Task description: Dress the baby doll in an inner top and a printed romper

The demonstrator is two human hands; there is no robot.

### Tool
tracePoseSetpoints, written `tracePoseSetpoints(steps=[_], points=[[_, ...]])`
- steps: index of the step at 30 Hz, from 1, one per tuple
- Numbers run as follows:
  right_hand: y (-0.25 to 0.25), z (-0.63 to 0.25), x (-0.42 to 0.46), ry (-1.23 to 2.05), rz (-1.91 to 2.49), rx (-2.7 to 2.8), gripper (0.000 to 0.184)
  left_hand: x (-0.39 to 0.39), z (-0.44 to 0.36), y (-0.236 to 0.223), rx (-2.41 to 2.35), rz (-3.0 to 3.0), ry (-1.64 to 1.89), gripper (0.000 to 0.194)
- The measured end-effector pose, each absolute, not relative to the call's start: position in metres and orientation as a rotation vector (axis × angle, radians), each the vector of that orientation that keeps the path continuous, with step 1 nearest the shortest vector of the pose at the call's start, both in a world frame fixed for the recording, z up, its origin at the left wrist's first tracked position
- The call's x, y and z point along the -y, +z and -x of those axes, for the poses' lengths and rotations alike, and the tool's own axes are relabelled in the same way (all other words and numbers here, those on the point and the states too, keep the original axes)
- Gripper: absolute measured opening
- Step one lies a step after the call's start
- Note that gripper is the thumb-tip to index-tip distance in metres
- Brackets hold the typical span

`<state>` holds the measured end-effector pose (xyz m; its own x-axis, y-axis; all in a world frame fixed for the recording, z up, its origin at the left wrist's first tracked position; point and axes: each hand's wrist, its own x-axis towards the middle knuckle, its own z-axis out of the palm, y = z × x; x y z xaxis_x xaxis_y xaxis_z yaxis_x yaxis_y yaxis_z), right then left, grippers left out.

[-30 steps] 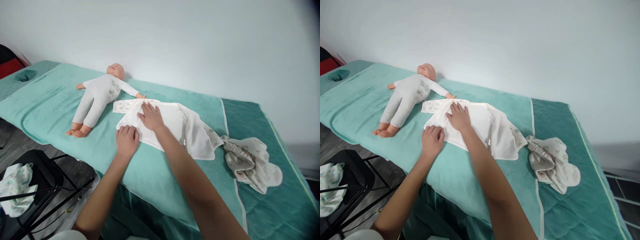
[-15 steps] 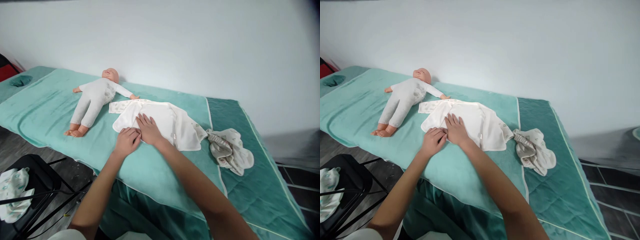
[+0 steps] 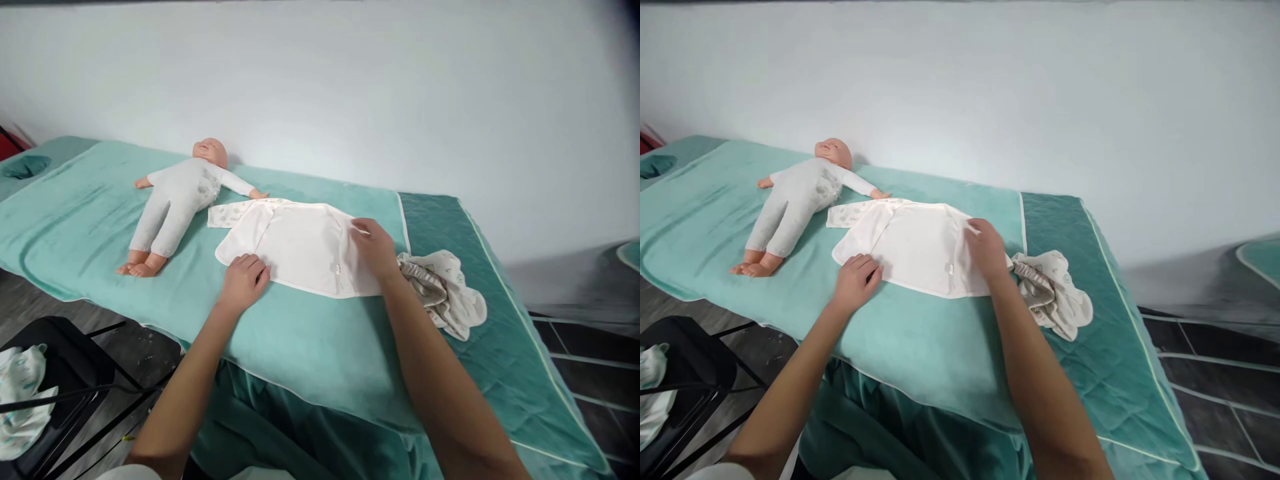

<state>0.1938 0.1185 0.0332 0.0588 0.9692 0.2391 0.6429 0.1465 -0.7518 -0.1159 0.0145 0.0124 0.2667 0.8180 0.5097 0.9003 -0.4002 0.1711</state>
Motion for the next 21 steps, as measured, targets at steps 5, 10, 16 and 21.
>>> tracePoseSetpoints(steps=[5,10,16,21], points=[[0.018,-0.262,-0.132,0.307,2.117,1.718,0.033,-0.016,0.117,0.011,1.631,2.354,-0.847,0.032],[0.021,-0.287,-0.123,0.495,2.112,1.792,0.032,-0.018,0.117,0.010,1.662,2.342,-0.870,0.033],[0.009,-0.290,-0.130,0.105,1.989,1.377,0.023,-0.018,0.117,0.012,1.741,2.328,-0.878,0.035],[0.002,-0.278,-0.130,-0.069,1.803,1.501,0.027,-0.018,0.116,0.013,1.764,2.322,-0.884,0.035]])
